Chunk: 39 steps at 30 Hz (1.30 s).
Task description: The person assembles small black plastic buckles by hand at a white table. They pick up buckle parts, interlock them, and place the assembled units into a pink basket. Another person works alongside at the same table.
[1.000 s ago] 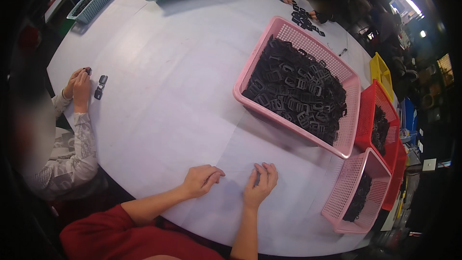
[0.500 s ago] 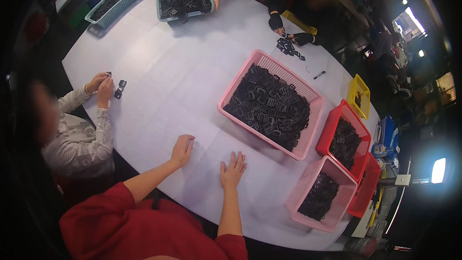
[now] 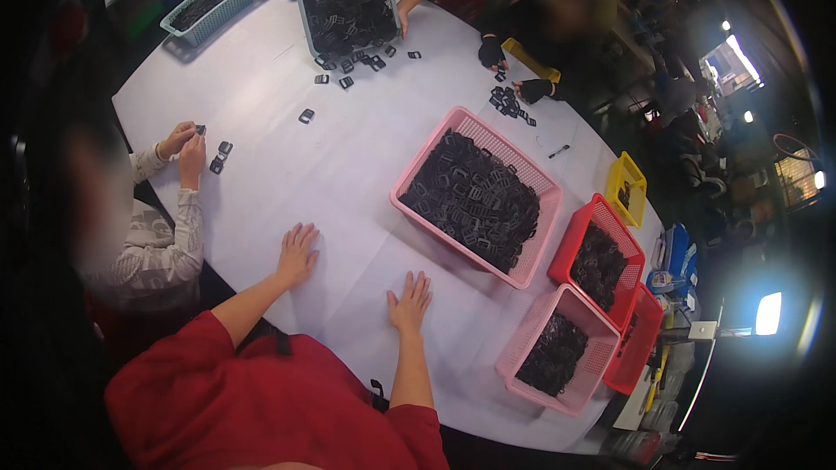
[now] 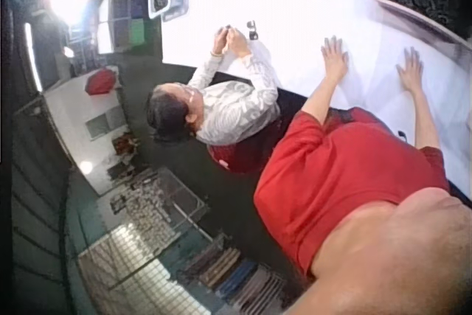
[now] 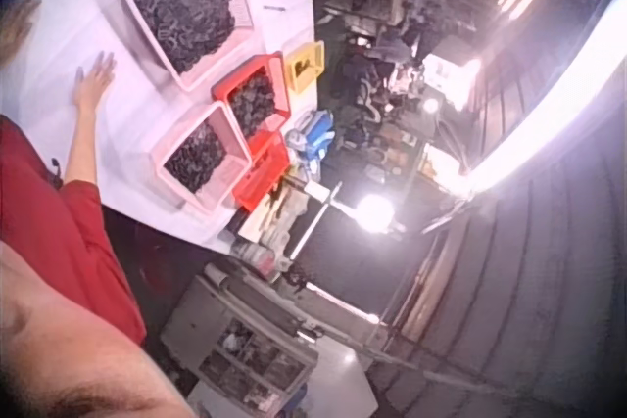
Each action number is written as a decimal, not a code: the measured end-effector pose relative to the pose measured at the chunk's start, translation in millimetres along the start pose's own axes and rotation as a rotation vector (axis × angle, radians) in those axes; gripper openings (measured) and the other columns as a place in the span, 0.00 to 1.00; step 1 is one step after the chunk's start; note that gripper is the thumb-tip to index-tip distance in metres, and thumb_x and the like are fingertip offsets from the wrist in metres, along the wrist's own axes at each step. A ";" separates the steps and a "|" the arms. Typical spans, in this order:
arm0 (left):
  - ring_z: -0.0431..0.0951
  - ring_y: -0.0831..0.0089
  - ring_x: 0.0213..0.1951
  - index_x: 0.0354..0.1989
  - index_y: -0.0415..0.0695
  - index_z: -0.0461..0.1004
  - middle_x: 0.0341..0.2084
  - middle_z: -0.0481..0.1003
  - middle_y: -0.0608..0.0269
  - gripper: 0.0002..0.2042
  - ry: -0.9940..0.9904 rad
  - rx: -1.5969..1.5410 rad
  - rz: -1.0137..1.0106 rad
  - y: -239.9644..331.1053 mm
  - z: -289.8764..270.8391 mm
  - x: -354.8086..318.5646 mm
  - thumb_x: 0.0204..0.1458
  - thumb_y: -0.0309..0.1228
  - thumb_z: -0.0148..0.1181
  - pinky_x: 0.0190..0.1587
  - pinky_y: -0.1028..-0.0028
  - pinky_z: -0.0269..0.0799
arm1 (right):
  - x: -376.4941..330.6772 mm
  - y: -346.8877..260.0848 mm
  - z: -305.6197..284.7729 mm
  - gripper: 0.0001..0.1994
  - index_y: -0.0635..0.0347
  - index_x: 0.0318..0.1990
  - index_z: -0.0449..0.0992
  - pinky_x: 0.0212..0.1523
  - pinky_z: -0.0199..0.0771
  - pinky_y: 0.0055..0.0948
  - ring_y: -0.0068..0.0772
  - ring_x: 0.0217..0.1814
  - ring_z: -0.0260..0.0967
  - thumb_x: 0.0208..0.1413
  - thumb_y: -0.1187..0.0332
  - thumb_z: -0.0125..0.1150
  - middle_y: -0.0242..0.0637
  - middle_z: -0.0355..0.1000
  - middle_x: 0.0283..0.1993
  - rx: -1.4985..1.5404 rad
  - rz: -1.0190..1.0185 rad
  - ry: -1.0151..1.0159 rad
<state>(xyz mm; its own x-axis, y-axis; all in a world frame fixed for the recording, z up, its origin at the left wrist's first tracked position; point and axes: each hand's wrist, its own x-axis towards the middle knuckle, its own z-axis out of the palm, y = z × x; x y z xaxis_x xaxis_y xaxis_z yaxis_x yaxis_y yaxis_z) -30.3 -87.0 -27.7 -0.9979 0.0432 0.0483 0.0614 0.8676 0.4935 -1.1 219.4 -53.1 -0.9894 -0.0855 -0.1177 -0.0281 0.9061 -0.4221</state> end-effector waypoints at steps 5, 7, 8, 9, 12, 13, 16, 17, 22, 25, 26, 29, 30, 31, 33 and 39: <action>0.47 0.50 0.64 0.59 0.38 0.56 0.60 0.54 0.50 0.26 0.303 -0.085 -0.165 -50.5 6.3 67.9 0.52 0.32 0.52 0.64 0.56 0.44 | 4.3 -21.0 -23.1 0.45 0.57 0.66 0.44 0.67 0.24 0.55 0.52 0.73 0.21 0.47 0.45 0.59 0.47 0.29 0.71 0.010 0.059 -0.132; 0.44 0.50 0.65 0.60 0.38 0.53 0.62 0.52 0.48 0.28 0.359 -0.080 -0.222 -73.3 5.2 107.0 0.52 0.34 0.52 0.64 0.53 0.41 | 4.7 -22.8 -24.9 0.47 0.59 0.66 0.44 0.67 0.24 0.55 0.53 0.73 0.21 0.45 0.44 0.61 0.49 0.30 0.71 -0.009 0.070 -0.148; 0.42 0.50 0.66 0.61 0.37 0.51 0.62 0.50 0.47 0.30 0.373 -0.073 -0.256 -82.4 3.3 125.4 0.52 0.35 0.53 0.64 0.52 0.40 | 4.6 -22.7 -24.1 0.48 0.59 0.66 0.43 0.67 0.24 0.54 0.53 0.73 0.21 0.44 0.43 0.61 0.49 0.30 0.71 -0.013 0.076 -0.155; 0.41 0.49 0.66 0.62 0.37 0.50 0.63 0.49 0.46 0.31 0.394 -0.097 -0.281 -89.2 1.0 142.8 0.52 0.37 0.53 0.64 0.52 0.39 | 4.5 -22.1 -23.9 0.48 0.60 0.66 0.43 0.67 0.23 0.55 0.53 0.73 0.21 0.44 0.43 0.61 0.50 0.29 0.71 -0.027 0.071 -0.163; 0.40 0.48 0.66 0.63 0.37 0.47 0.63 0.48 0.42 0.34 0.466 -0.129 -0.301 -102.8 -4.7 191.6 0.52 0.39 0.54 0.64 0.51 0.37 | 3.7 -20.7 -20.6 0.49 0.60 0.66 0.42 0.66 0.22 0.55 0.53 0.73 0.19 0.45 0.42 0.60 0.51 0.29 0.71 -0.063 0.071 -0.177; 0.40 0.48 0.66 0.63 0.37 0.47 0.63 0.48 0.41 0.34 0.493 -0.134 -0.300 -106.7 -4.7 206.7 0.53 0.40 0.54 0.65 0.51 0.36 | 3.8 -19.6 -20.2 0.49 0.60 0.66 0.42 0.66 0.22 0.56 0.53 0.73 0.19 0.45 0.42 0.60 0.51 0.29 0.71 -0.072 0.068 -0.179; 0.39 0.47 0.66 0.63 0.37 0.47 0.63 0.46 0.40 0.34 0.634 -0.136 -0.357 -123.9 -2.1 250.9 0.55 0.43 0.50 0.65 0.51 0.34 | 2.7 -20.0 -22.0 0.49 0.60 0.66 0.42 0.66 0.23 0.57 0.54 0.73 0.20 0.45 0.42 0.60 0.52 0.29 0.71 -0.108 0.069 -0.187; 0.39 0.47 0.66 0.63 0.37 0.46 0.63 0.46 0.40 0.33 0.668 -0.108 -0.420 -134.2 -3.2 262.6 0.55 0.45 0.48 0.65 0.52 0.34 | 2.4 -20.1 -21.7 0.49 0.60 0.66 0.42 0.66 0.23 0.57 0.55 0.73 0.20 0.45 0.42 0.60 0.52 0.30 0.71 -0.118 0.068 -0.194; 0.38 0.47 0.66 0.63 0.37 0.47 0.63 0.47 0.39 0.32 0.719 0.035 -0.593 -172.5 -10.7 305.2 0.57 0.48 0.40 0.65 0.53 0.32 | 0.9 -19.1 -22.2 0.47 0.61 0.66 0.45 0.65 0.28 0.60 0.59 0.72 0.25 0.45 0.44 0.60 0.54 0.32 0.70 -0.121 0.027 -0.131; 0.39 0.48 0.66 0.63 0.37 0.50 0.63 0.48 0.39 0.31 0.713 0.052 -0.641 -178.5 -14.5 322.9 0.57 0.48 0.40 0.65 0.54 0.32 | 9.2 -38.5 -14.9 0.44 0.61 0.65 0.47 0.64 0.31 0.62 0.62 0.71 0.28 0.47 0.46 0.60 0.56 0.33 0.69 -0.060 0.043 -0.057; 0.40 0.48 0.66 0.62 0.38 0.51 0.62 0.49 0.40 0.30 0.688 0.045 -0.612 -180.7 -15.7 329.4 0.58 0.48 0.40 0.65 0.54 0.33 | 15.1 -47.0 -7.6 0.43 0.61 0.65 0.48 0.64 0.31 0.62 0.63 0.71 0.28 0.48 0.47 0.59 0.57 0.34 0.69 -0.034 0.048 -0.022; 0.46 0.49 0.65 0.61 0.39 0.55 0.61 0.52 0.44 0.29 0.638 -0.010 -0.461 -174.8 -17.3 345.1 0.57 0.47 0.40 0.65 0.55 0.37 | 53.3 -94.7 29.9 0.40 0.60 0.65 0.49 0.64 0.32 0.62 0.65 0.70 0.30 0.50 0.49 0.57 0.59 0.36 0.68 -0.082 0.027 0.038; 0.49 0.48 0.64 0.60 0.40 0.57 0.60 0.56 0.48 0.27 0.635 -0.045 -0.391 -172.8 -16.1 346.8 0.58 0.46 0.41 0.65 0.55 0.40 | 70.1 -111.7 33.3 0.38 0.59 0.65 0.49 0.64 0.33 0.62 0.65 0.70 0.31 0.52 0.50 0.56 0.60 0.36 0.68 -0.080 0.041 0.083; 0.50 0.49 0.63 0.59 0.41 0.58 0.59 0.58 0.49 0.26 0.625 -0.027 -0.328 -171.8 -14.1 346.6 0.58 0.45 0.41 0.64 0.55 0.42 | 85.2 -121.8 37.4 0.38 0.59 0.65 0.48 0.64 0.33 0.62 0.66 0.70 0.30 0.51 0.49 0.56 0.60 0.36 0.68 -0.084 0.050 0.104; 0.52 0.51 0.63 0.58 0.41 0.60 0.58 0.61 0.50 0.24 0.607 -0.056 -0.224 -168.9 -9.9 345.5 0.58 0.44 0.42 0.64 0.57 0.44 | 112.6 -135.0 44.1 0.40 0.59 0.65 0.47 0.64 0.32 0.62 0.67 0.70 0.30 0.50 0.48 0.56 0.61 0.35 0.68 -0.081 0.050 0.146; 0.55 0.53 0.62 0.57 0.40 0.61 0.56 0.62 0.50 0.22 0.632 -0.284 -0.144 -164.7 -16.5 339.9 0.58 0.39 0.46 0.63 0.63 0.49 | 194.4 -165.6 51.4 0.46 0.58 0.67 0.42 0.64 0.29 0.63 0.69 0.70 0.24 0.47 0.44 0.58 0.63 0.29 0.68 -0.027 0.032 0.201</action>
<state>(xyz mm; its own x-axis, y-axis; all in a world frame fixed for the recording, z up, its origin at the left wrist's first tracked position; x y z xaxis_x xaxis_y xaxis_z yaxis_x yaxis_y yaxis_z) -379.2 -223.5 -78.3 -0.7988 -0.4327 0.4180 0.0186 0.6766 0.7361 -181.5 31.4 -52.2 -0.9983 0.0257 0.0526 0.0028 0.9182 -0.3961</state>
